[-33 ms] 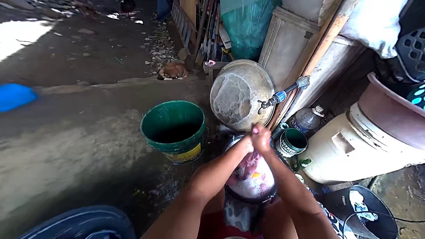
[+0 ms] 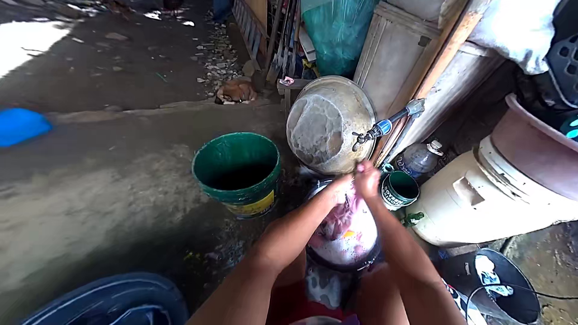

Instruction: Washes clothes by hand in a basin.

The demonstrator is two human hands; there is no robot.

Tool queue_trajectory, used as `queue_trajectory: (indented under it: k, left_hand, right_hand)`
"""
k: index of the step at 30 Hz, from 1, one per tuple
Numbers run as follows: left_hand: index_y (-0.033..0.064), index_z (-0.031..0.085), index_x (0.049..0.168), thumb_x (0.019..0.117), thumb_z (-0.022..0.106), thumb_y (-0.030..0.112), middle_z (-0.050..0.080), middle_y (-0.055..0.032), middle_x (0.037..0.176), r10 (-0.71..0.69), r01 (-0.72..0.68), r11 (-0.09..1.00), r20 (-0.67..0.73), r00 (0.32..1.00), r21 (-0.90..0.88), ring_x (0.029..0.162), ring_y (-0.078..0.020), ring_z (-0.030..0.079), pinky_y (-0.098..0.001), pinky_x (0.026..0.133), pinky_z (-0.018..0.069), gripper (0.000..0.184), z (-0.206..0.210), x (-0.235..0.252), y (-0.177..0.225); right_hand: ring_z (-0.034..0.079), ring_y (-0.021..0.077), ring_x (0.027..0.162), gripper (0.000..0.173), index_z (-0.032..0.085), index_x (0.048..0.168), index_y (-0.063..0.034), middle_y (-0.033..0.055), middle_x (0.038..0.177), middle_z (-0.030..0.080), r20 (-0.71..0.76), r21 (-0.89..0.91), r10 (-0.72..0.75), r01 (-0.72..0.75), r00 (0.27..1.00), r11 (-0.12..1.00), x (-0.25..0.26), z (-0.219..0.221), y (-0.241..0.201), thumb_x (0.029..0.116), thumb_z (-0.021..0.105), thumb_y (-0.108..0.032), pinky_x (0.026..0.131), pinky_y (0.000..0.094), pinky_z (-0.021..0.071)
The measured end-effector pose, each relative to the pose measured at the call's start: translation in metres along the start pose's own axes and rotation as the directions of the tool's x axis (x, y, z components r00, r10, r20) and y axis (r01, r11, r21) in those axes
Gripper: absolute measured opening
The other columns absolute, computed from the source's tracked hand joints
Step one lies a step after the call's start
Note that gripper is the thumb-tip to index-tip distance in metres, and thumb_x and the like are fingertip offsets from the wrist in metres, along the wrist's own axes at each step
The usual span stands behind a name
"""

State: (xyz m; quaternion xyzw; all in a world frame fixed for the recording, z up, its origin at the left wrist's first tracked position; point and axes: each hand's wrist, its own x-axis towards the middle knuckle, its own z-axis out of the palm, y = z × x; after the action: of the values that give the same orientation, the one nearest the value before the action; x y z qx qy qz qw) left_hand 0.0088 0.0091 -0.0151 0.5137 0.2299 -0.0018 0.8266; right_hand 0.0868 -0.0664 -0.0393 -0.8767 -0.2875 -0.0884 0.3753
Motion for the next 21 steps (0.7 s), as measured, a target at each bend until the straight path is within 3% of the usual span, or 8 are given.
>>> queue_trajectory:
  k: [3, 6, 9, 11, 14, 16, 18, 21]
  left_hand:
    - [0.0007, 0.06, 0.109, 0.0966, 0.061, 0.006, 0.059, -0.0069, 0.092, 0.071, -0.187, 0.842, 0.24, 0.968, 0.506, 0.08, -0.0128, 0.055, -0.0316, 0.075, 0.0477, 0.014, -0.04, 0.031, -0.004]
    - [-0.0039, 0.055, 0.133, 0.0856, 0.077, 0.008, 0.062, -0.0237, 0.126, 0.06, -0.262, 0.666, 0.3, 0.952, 0.698, 0.113, -0.0306, 0.062, -0.0488, 0.099, 0.0497, 0.054, -0.053, 0.049, -0.011]
    - [-0.0064, 0.067, 0.104, 0.097, 0.067, 0.015, 0.065, -0.0202, 0.098, 0.158, -0.284, 0.654, 0.24, 0.958, 0.701, 0.09, -0.027, 0.061, -0.048, 0.084, 0.0493, 0.023, -0.054, 0.054, -0.025]
    - [-0.0028, 0.067, 0.107, 0.105, 0.055, 0.023, 0.065, -0.0174, 0.098, 0.235, -0.251, 0.789, 0.103, 0.967, 0.561, 0.089, -0.0246, 0.06, -0.0464, 0.082, 0.0496, 0.029, -0.056, 0.049, -0.022]
    - [0.0024, 0.066, 0.122, 0.1065, 0.053, 0.035, 0.066, -0.0163, 0.117, 0.246, -0.207, 0.943, -0.125, 0.961, 0.26, 0.107, -0.0253, 0.062, -0.0479, 0.094, 0.0502, 0.038, -0.067, 0.054, -0.01]
    - [0.0028, 0.065, 0.119, 0.104, 0.052, 0.034, 0.064, -0.0165, 0.111, 0.199, -0.158, 0.967, -0.204, 0.959, 0.201, 0.101, -0.0262, 0.06, -0.0482, 0.087, 0.0502, 0.037, -0.081, 0.056, -0.011]
    - [0.0024, 0.061, 0.123, 0.1025, 0.054, 0.037, 0.062, -0.0182, 0.11, 0.083, -0.057, 0.99, -0.201, 0.976, 0.131, 0.097, -0.0279, 0.059, -0.0487, 0.084, 0.0502, 0.041, -0.089, 0.055, -0.017]
    - [0.0052, 0.06, 0.123, 0.1041, 0.053, 0.04, 0.066, -0.0123, 0.107, -0.096, 0.093, 0.995, -0.089, 0.991, -0.039, 0.092, -0.0216, 0.063, -0.0426, 0.082, 0.0542, 0.04, -0.073, 0.059, -0.031]
  right_hand:
    - [0.068, 0.0459, 0.098, 0.052, 0.067, 0.106, 0.0026, 0.0271, 0.099, 0.07, 0.095, -0.047, 0.231, -0.228, 0.968, 0.973, 0.027, -0.009, 0.056, 0.109, 0.046, -0.045, 0.088, 0.0675, 0.0494]
    - [0.065, 0.0296, 0.088, 0.06, 0.068, 0.105, 0.0043, 0.0193, 0.091, 0.067, 0.238, 0.27, 0.114, -0.179, 0.965, 0.946, 0.014, 0.007, 0.046, 0.1124, 0.031, -0.042, 0.085, 0.0525, 0.0527]
    - [0.059, 0.0142, 0.09, 0.057, 0.057, 0.129, -0.0032, 0.0082, 0.104, 0.06, 0.332, 0.54, 0.055, -0.237, 0.942, 0.808, -0.006, 0.031, 0.038, 0.11, 0.024, -0.045, 0.082, 0.0358, 0.0511]
    - [0.063, 0.0197, 0.114, 0.058, 0.054, 0.138, 0.0019, 0.017, 0.126, 0.065, 0.526, 0.403, 0.078, -0.328, 0.847, 0.854, -0.021, 0.03, 0.06, 0.1087, 0.035, -0.044, 0.1, 0.0391, 0.052]
    - [0.063, 0.0365, 0.119, 0.042, 0.068, 0.118, 0.0074, 0.0262, 0.122, 0.068, 0.75, -0.146, 0.295, -0.286, 0.592, 0.947, -0.026, 0.019, 0.092, 0.0979, 0.068, -0.029, 0.106, 0.0583, 0.0462]
    - [0.066, 0.032, 0.108, 0.03, 0.069, 0.111, 0.0071, 0.0225, 0.112, 0.07, 0.656, -0.098, 0.354, -0.39, 0.666, 0.915, -0.019, 0.011, 0.105, 0.0925, 0.07, -0.016, 0.099, 0.0529, 0.0519]
    - [0.065, 0.0181, 0.09, 0.021, 0.064, 0.114, 0.0057, 0.0133, 0.1, 0.068, 0.505, 0.355, 0.321, -0.532, 0.801, 0.769, -0.01, 0.005, 0.091, 0.0985, 0.052, -0.002, 0.081, 0.037, 0.0558]
    - [0.067, 0.0147, 0.087, 0.026, 0.064, 0.12, 0.0025, 0.0104, 0.104, 0.072, 0.353, 0.7, 0.139, -0.359, 0.925, 0.617, -0.012, 0.029, 0.033, 0.1027, 0.046, -0.005, 0.077, 0.0346, 0.0575]
